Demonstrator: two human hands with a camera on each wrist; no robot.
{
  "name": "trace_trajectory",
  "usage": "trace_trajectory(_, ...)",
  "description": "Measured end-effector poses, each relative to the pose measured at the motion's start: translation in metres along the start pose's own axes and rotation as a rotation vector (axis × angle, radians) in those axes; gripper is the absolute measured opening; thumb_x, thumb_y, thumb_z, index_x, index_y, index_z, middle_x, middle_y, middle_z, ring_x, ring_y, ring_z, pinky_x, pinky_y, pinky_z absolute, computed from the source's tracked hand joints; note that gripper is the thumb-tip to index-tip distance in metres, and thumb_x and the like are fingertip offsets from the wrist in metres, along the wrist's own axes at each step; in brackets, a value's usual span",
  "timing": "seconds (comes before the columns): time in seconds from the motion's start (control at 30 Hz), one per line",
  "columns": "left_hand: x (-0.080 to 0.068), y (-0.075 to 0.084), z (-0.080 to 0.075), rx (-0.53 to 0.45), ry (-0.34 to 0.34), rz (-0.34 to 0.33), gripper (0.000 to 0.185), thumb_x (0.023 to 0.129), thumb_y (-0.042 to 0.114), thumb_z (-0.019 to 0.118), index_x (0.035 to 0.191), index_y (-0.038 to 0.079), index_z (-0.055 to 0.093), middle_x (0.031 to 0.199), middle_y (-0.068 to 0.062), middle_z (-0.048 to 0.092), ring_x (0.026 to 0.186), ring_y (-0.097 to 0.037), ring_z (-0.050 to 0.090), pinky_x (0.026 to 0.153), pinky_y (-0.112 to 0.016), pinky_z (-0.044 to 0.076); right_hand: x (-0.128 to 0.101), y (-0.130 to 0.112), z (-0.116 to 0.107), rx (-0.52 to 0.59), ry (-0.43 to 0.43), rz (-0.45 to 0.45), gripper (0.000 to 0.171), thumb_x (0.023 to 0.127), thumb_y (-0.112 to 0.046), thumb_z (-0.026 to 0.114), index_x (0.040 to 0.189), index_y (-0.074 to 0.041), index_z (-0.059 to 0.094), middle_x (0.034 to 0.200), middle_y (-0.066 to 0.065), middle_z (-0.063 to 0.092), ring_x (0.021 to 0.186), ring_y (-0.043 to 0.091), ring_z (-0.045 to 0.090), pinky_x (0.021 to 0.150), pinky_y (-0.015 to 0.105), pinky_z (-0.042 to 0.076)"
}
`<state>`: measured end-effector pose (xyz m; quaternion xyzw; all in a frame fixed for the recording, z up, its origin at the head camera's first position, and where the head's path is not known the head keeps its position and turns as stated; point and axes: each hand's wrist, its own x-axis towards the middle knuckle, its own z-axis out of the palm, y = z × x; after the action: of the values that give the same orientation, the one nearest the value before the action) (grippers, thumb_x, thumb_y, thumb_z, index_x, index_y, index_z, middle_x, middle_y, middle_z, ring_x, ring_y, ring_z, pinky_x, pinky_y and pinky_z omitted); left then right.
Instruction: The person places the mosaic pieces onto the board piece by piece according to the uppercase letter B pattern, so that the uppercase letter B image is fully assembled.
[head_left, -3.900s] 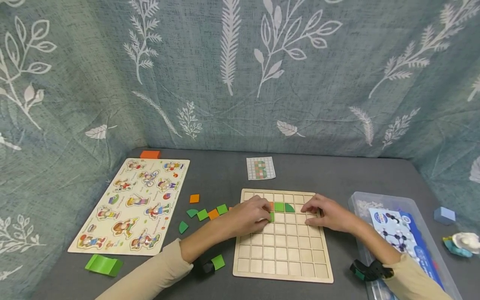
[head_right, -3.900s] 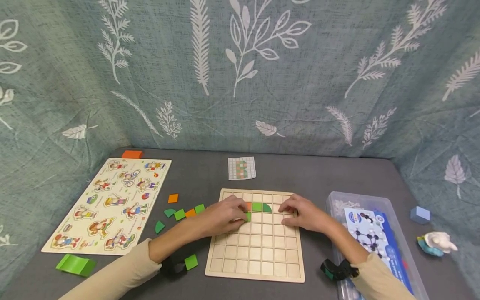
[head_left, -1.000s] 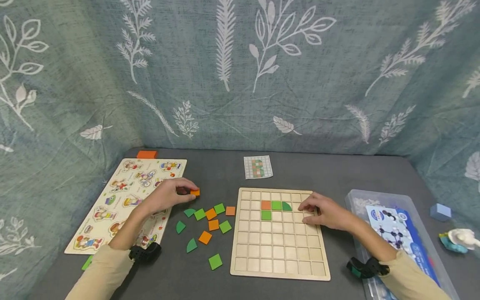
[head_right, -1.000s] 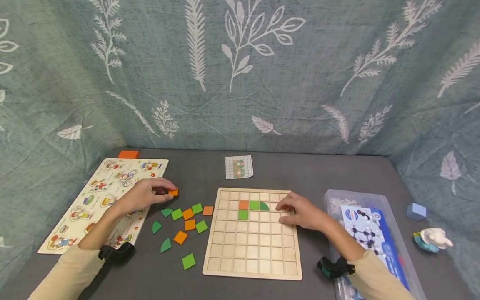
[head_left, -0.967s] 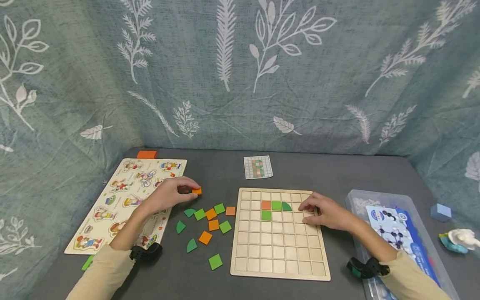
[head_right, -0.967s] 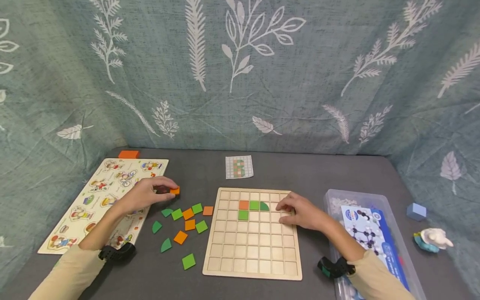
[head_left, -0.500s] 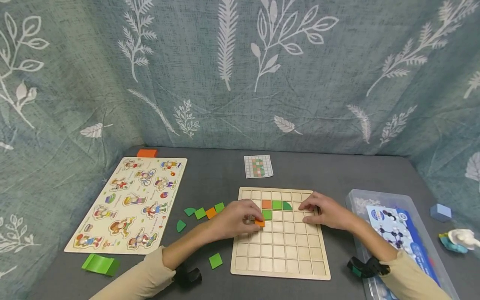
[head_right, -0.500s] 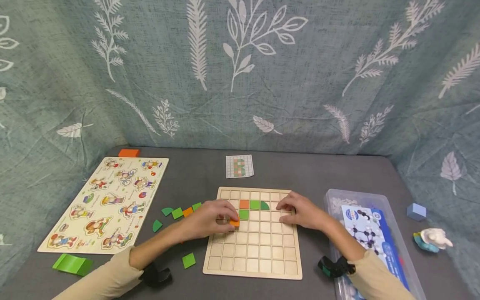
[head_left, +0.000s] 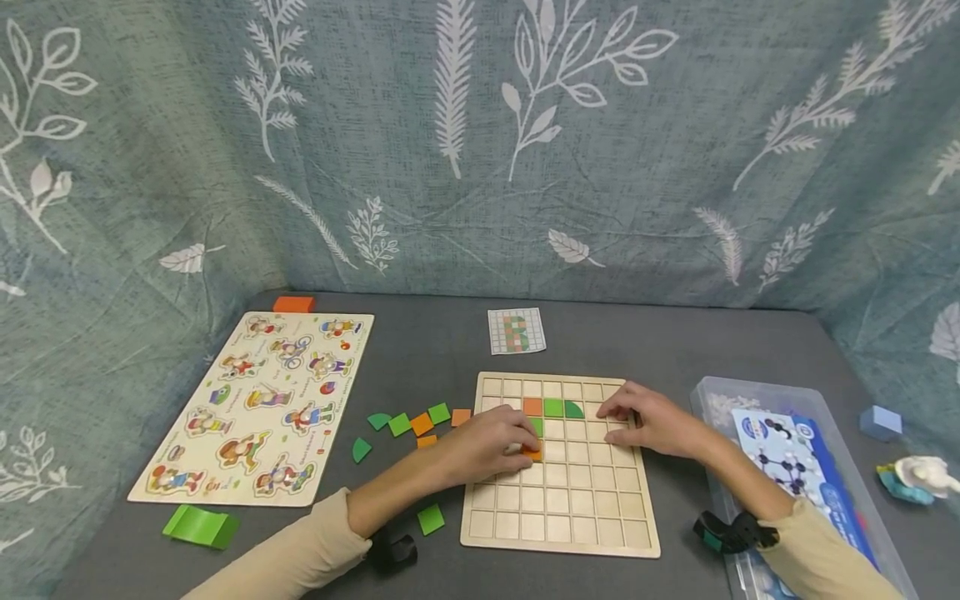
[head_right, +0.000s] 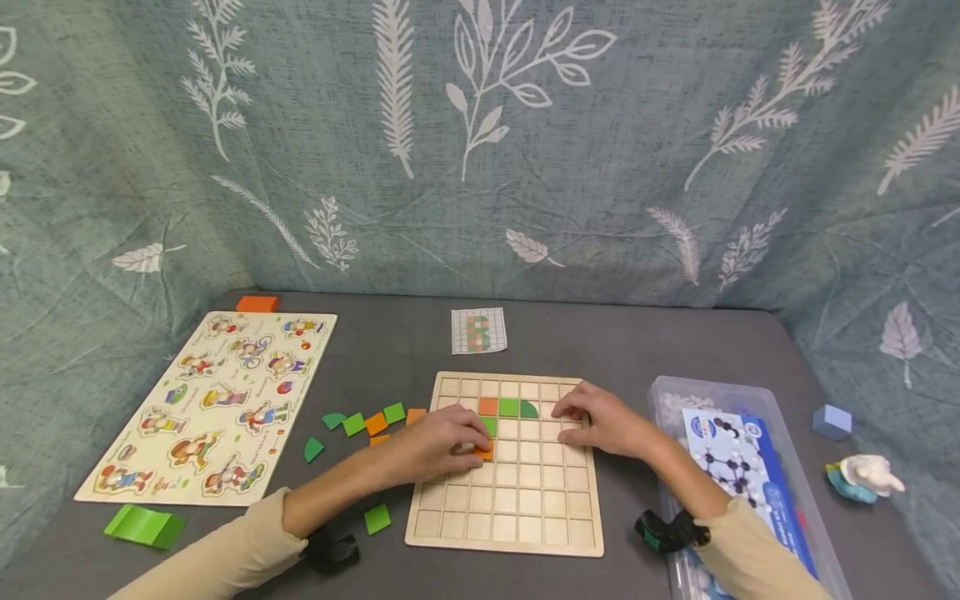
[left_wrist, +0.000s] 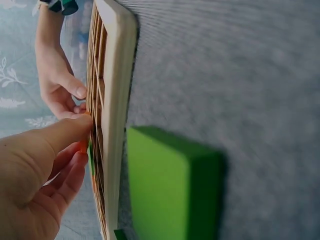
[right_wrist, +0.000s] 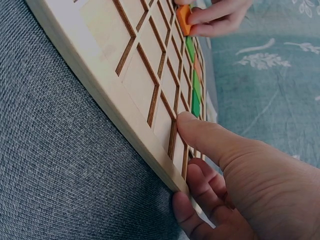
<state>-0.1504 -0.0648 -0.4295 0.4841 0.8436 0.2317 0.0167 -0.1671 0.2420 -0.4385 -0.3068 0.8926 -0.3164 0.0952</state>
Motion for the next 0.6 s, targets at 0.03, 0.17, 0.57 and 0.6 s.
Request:
trace_trajectory(0.03, 0.0006, 0.0006, 0.0004, 0.006, 0.001, 0.006, 0.015, 0.089, 0.019, 0.071, 0.101, 0.012, 0.076, 0.105, 0.001, 0.068, 0.099, -0.013, 0.061, 0.089, -0.022, 0.05, -0.0001, -0.0001, -0.0001, -0.002, 0.001, 0.001, 0.026, 0.088, -0.023, 0.072, 0.11, -0.011, 0.068, 0.099, 0.001, 0.056, 0.084, 0.007, 0.051, 0.071, 0.023, 0.044)
trace_trajectory(0.17, 0.0026, 0.0034, 0.0009, 0.023, 0.006, 0.017, 0.014, 0.089, 0.019, 0.071, 0.1, 0.013, 0.076, 0.105, 0.001, 0.068, 0.099, -0.013, 0.061, 0.089, -0.022, 0.05, 0.0001, -0.0003, 0.0001, -0.013, 0.003, 0.004, 0.025, 0.087, -0.023, 0.073, 0.11, -0.012, 0.068, 0.099, 0.001, 0.056, 0.085, 0.006, 0.051, 0.072, 0.023, 0.045)
trace_trajectory(0.57, 0.0016, 0.0036, -0.0005, 0.041, 0.015, 0.011, 0.013, 0.088, 0.017, 0.072, 0.099, 0.012, 0.076, 0.104, 0.001, 0.068, 0.097, -0.013, 0.06, 0.088, -0.022, 0.05, -0.0001, -0.0002, 0.0, -0.009, 0.003, -0.004, 0.025, 0.088, -0.022, 0.072, 0.11, -0.012, 0.068, 0.099, 0.001, 0.056, 0.085, 0.007, 0.052, 0.071, 0.023, 0.045)
trace_trajectory(0.6, 0.0016, 0.0038, -0.001, 0.04, 0.013, 0.012, 0.013, 0.088, 0.017, 0.071, 0.099, 0.012, 0.076, 0.103, 0.001, 0.068, 0.097, -0.013, 0.06, 0.088, -0.022, 0.05, -0.0003, -0.0001, 0.0, -0.008, 0.004, -0.004, 0.025, 0.088, -0.022, 0.072, 0.11, -0.012, 0.068, 0.099, 0.001, 0.057, 0.085, 0.007, 0.052, 0.071, 0.023, 0.045)
